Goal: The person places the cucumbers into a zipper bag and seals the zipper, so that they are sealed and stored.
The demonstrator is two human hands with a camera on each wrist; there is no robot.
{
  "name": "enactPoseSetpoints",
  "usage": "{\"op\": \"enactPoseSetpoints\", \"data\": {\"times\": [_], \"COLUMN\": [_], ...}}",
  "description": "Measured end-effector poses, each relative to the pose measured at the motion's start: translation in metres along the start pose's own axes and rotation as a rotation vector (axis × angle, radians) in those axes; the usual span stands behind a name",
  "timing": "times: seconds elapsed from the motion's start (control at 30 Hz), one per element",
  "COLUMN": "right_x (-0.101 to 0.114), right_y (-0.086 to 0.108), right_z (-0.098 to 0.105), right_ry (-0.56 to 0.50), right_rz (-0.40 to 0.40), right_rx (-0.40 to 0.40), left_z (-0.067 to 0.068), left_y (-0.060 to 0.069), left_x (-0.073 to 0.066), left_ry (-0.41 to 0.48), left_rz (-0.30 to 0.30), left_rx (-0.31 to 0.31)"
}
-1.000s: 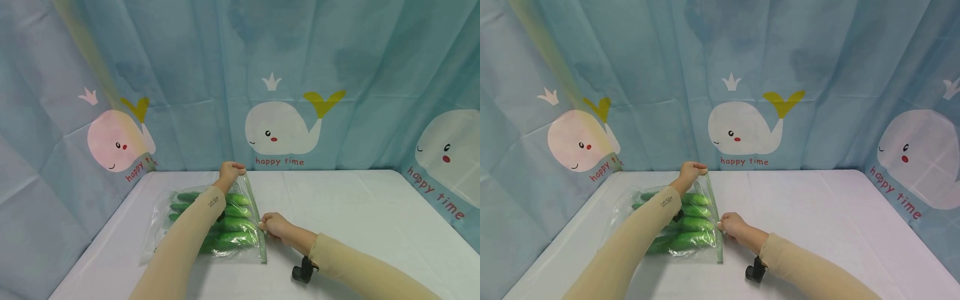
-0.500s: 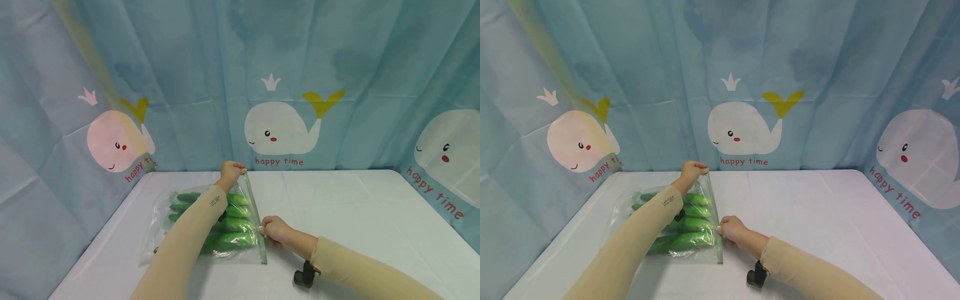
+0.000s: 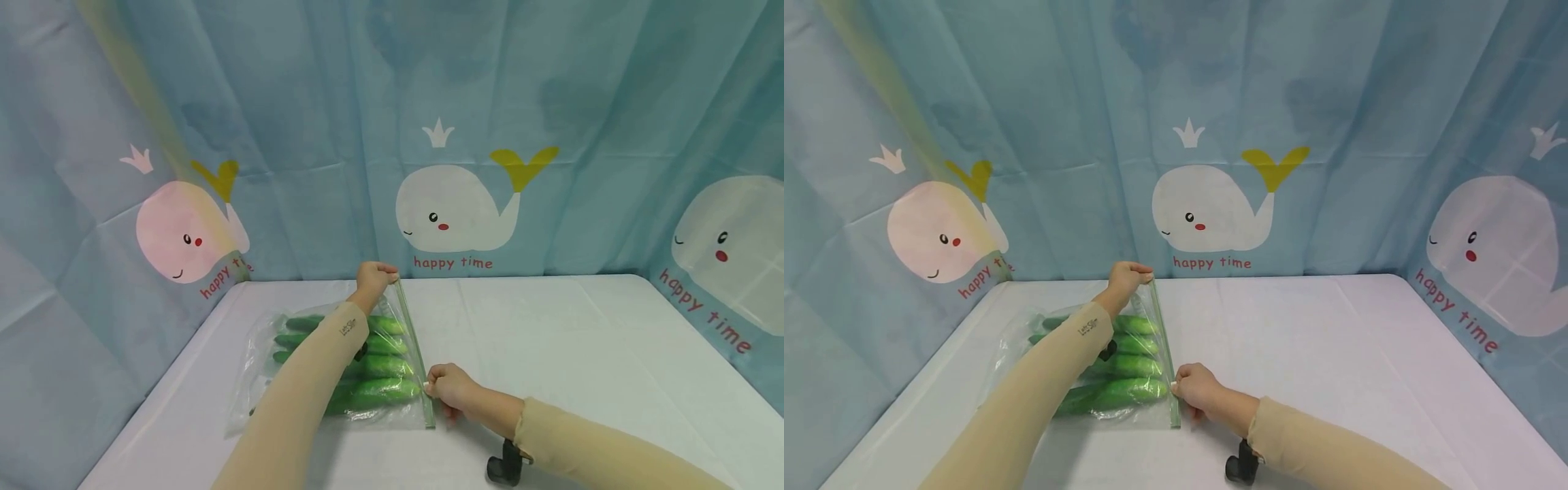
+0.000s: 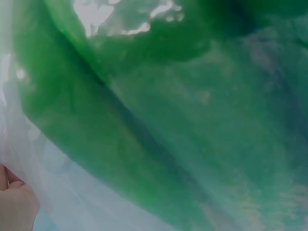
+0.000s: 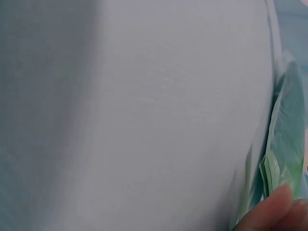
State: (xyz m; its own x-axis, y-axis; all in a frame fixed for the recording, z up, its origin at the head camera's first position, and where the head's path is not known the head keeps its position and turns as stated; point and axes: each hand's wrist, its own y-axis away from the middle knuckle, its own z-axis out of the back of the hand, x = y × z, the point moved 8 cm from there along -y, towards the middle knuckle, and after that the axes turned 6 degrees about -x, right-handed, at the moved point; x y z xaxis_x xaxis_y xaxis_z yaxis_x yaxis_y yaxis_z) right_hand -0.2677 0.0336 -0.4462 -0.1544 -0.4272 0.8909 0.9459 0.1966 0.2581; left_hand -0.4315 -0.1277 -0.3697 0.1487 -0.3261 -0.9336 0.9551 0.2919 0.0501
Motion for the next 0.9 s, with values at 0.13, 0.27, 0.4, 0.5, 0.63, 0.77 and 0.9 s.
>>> {"op": "enactPoseSetpoints", "data": {"times": [0.13,0.27,0.4,0.5,0.63,0.77,0.9], "right_x": [-0.003,-0.005,-0.007,-0.008,-0.01,-0.013,-0.015], "right_y": [0.004,0.008,0.014,0.019,0.026,0.031,0.034], "right_z": [-0.002,-0.003,-0.005,-0.006,-0.008,-0.009,-0.01], "right_ry": [-0.01,0.007,0.003,0.008,0.041,0.064,0.063], "right_rz": [-0.009,-0.012,-0.02,-0.033,-0.043,-0.044,-0.033], "right_rx": [0.016,0.025,0.035,0.05,0.062,0.067,0.088], "left_z": [0.001,0.002,0.003,0.004,0.004,0.003,0.0], "left_y": [0.001,0.002,0.002,0.001,-0.003,-0.007,-0.008], "left_x": [0.0,-0.001,-0.001,-0.001,0.001,0.004,0.005], "left_ry": [0.004,0.015,0.021,0.021,0.009,0.004,-0.024], "left_rz": [-0.01,-0.004,-0.001,-0.001,0.015,0.027,0.0], "left_rx": [-0.002,-0.007,-0.008,-0.006,-0.011,-0.022,-0.023]}}
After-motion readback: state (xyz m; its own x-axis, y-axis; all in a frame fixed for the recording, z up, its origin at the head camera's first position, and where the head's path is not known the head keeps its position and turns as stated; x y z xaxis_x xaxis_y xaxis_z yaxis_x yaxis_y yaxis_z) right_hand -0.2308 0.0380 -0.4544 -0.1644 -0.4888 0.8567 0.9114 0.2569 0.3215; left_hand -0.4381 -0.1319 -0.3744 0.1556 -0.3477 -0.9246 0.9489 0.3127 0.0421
